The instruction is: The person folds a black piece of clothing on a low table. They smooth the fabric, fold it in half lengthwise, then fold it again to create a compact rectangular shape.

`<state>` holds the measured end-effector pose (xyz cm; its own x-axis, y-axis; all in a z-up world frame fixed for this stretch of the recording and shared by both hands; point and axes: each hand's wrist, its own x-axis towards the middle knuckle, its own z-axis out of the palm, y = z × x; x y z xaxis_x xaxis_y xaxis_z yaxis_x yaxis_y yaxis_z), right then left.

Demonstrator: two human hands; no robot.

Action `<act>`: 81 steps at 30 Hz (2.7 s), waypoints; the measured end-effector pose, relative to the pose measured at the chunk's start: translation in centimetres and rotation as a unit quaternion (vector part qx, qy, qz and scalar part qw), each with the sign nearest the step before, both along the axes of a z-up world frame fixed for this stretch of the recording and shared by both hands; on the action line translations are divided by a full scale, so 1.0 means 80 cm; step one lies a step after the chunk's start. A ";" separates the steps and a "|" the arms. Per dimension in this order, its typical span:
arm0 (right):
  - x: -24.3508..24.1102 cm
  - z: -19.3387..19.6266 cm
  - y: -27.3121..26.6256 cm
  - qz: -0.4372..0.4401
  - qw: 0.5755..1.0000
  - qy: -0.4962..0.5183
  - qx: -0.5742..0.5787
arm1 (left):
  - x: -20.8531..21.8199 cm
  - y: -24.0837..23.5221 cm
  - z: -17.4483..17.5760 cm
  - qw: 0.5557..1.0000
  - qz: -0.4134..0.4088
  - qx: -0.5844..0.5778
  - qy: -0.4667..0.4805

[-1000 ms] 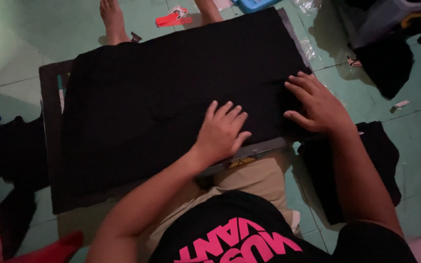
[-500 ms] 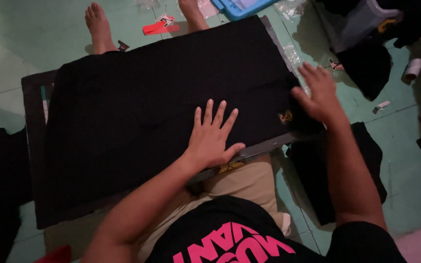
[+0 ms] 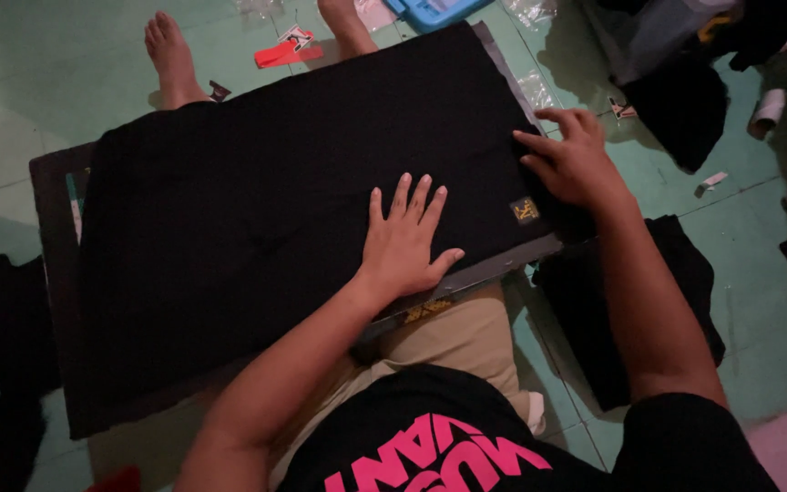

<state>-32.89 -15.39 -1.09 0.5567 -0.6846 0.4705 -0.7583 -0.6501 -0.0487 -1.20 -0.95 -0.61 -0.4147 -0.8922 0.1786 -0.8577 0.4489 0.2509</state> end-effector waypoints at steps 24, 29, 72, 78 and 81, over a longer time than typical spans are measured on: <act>0.137 0.017 0.113 0.094 0.991 0.093 0.004 | 0.219 0.037 -0.024 0.971 0.142 -0.187 -0.048; 0.212 0.031 0.142 0.175 0.982 0.040 0.058 | 0.255 0.044 -0.020 0.984 0.151 -0.090 -0.038; 0.444 0.012 0.283 0.428 0.889 0.146 0.075 | 0.373 0.346 -0.012 0.824 0.541 -0.165 -0.013; 0.460 0.015 0.285 0.435 0.890 0.132 0.033 | 0.365 0.347 0.020 0.843 0.505 -0.164 0.083; 0.491 0.019 0.290 0.455 0.881 0.118 0.046 | 0.371 0.347 0.018 0.858 0.478 -0.159 0.101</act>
<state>6.40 7.80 0.43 0.9701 0.0670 0.2333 0.0791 -0.9959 -0.0430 28.48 26.85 0.83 0.5480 -0.7003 0.4575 -0.8252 -0.3632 0.4326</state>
